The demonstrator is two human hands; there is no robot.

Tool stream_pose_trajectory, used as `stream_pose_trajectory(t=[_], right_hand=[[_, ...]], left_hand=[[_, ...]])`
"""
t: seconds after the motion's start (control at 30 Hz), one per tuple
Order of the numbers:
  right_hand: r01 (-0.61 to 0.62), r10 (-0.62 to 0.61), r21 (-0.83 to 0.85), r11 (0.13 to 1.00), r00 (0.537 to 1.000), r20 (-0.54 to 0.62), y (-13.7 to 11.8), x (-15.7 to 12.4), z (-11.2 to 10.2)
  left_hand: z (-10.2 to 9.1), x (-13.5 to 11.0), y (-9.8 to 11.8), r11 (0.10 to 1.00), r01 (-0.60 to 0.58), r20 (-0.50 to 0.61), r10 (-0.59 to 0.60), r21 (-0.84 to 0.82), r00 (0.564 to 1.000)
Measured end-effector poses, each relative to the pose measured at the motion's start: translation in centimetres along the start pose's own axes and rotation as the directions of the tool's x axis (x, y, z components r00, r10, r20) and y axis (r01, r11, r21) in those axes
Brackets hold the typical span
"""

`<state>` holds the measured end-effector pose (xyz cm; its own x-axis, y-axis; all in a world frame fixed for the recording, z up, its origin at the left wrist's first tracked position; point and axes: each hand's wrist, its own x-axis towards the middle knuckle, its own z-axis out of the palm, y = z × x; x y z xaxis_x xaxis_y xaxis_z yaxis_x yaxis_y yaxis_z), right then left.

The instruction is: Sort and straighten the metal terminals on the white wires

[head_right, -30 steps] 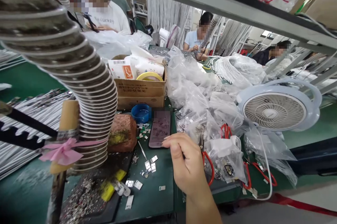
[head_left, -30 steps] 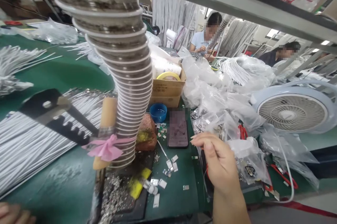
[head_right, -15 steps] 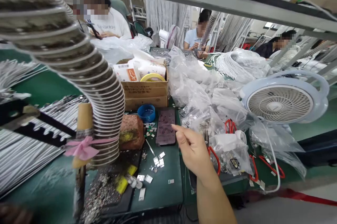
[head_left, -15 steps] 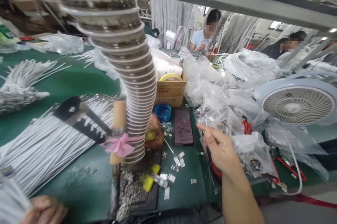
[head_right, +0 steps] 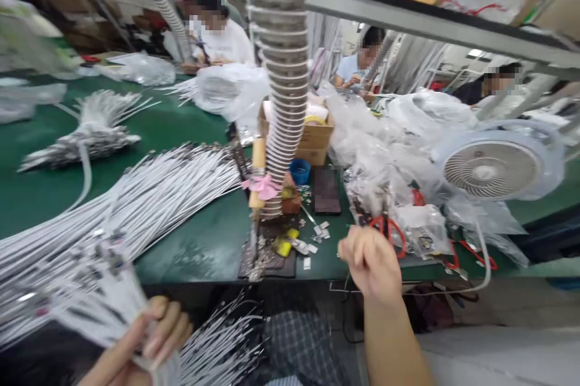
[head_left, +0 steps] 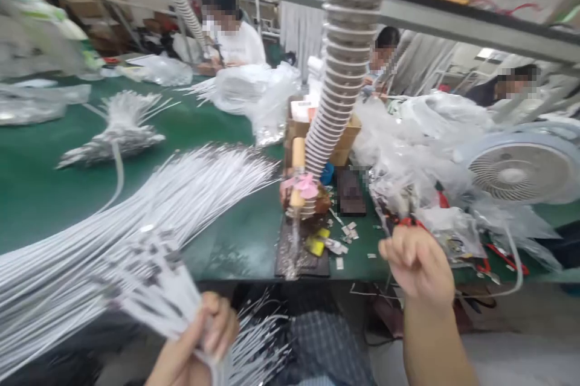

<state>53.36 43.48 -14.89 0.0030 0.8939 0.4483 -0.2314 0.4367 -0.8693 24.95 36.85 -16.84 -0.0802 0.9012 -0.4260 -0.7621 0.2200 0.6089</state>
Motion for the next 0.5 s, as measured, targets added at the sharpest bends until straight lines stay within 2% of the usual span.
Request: stream_pose_trajectory(t=[0.03,0.07,0.1,0.13,0.17,0.23,0.27,0.4,0.5], right_hand=[[-0.014,0.015,-0.022,1.0,0.998,0.064,0.4,-1.9,1.5],[-0.081,0.101,-0.107,0.991,0.976,0.195,1.1,-3.7,3.0],[-0.146,0.233,-0.237,0.96,0.89,0.392,1.9,-5.4,4.5],[-0.163,0.328,-0.355,0.921,0.817,0.474,2.7,-6.8,6.0],[-0.154,0.381,-0.449,0.88,0.794,0.474,3.6,-7.9,7.4],[-0.134,0.396,-0.506,0.852,0.796,0.457,5.2,-9.4,10.0],[-0.137,0.382,-0.493,0.859,0.813,0.439,5.7,-9.8,11.1],[-0.136,0.288,-0.36,0.923,0.865,0.412,6.6,-10.0,14.3],[-0.032,0.224,-0.364,0.931,0.839,0.497,6.6,-9.4,16.0]], left_hand=[[0.1,-0.5,-0.3,1.0,-0.003,0.043,0.003,0.006,0.999],[0.2,-0.8,-0.5,1.0,0.003,0.061,-0.004,0.016,0.998],[0.1,-0.9,-0.7,1.0,0.001,0.062,-0.002,0.019,0.998],[0.0,-0.9,-0.8,1.0,0.002,0.054,-0.003,0.022,0.999],[-0.2,-0.8,-0.8,1.0,0.002,0.038,-0.002,0.017,0.999],[-0.7,-0.7,-0.9,1.0,0.002,-0.001,-0.002,-0.003,1.0],[-1.1,-0.8,-1.0,1.0,0.002,-0.019,-0.003,-0.016,1.0],[-2.7,-1.0,-1.4,0.999,0.018,-0.088,-0.021,-0.033,0.996],[-3.9,-0.9,-1.9,1.0,-0.01,-0.21,0.006,-0.02,0.978]])
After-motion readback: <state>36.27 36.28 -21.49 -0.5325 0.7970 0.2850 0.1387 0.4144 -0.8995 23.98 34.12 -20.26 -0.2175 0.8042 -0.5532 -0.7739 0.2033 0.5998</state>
